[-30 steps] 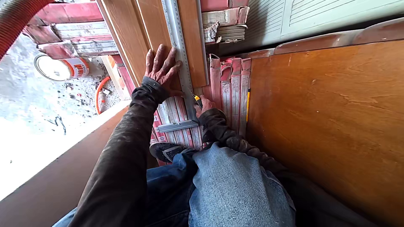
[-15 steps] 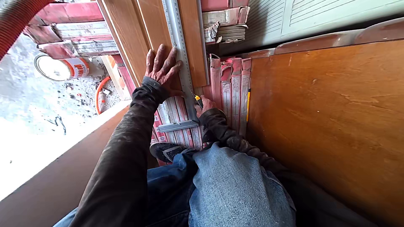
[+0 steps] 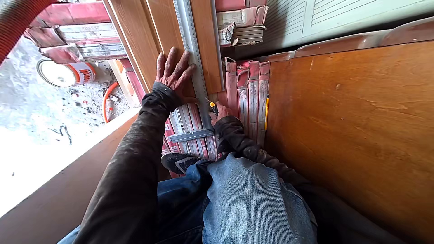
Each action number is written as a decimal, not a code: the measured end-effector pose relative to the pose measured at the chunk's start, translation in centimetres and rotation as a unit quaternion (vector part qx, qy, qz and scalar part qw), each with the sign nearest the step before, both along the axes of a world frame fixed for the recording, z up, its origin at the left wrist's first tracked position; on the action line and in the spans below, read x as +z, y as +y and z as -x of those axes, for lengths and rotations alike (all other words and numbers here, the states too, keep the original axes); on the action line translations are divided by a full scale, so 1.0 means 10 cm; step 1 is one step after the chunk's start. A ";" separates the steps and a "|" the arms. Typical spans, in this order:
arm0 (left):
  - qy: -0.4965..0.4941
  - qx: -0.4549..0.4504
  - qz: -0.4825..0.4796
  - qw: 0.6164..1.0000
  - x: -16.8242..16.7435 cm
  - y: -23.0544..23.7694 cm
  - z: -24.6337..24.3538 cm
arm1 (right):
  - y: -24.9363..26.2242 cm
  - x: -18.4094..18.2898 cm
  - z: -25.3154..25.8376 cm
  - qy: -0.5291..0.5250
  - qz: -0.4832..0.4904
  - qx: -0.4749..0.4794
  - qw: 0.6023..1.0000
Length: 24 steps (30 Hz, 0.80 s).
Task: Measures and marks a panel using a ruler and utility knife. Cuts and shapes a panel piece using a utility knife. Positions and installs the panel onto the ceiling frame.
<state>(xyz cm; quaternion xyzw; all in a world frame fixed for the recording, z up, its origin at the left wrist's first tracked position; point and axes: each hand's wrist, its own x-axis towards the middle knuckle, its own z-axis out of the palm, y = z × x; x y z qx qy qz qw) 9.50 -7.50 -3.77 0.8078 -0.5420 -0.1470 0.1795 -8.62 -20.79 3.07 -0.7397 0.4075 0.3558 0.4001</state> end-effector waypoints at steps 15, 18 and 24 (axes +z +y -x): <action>0.027 0.089 -0.145 0.985 0.27 -0.30 0.28 | -0.11 0.09 0.07 -0.031 0.022 -0.026 0.999; 0.024 0.094 -0.165 0.981 0.23 -0.30 0.28 | -0.19 0.13 0.14 -0.093 -0.013 -0.127 0.987; 0.043 0.095 -0.178 0.978 0.32 -0.34 0.28 | -0.15 0.34 -0.04 -0.100 -0.268 -0.402 0.870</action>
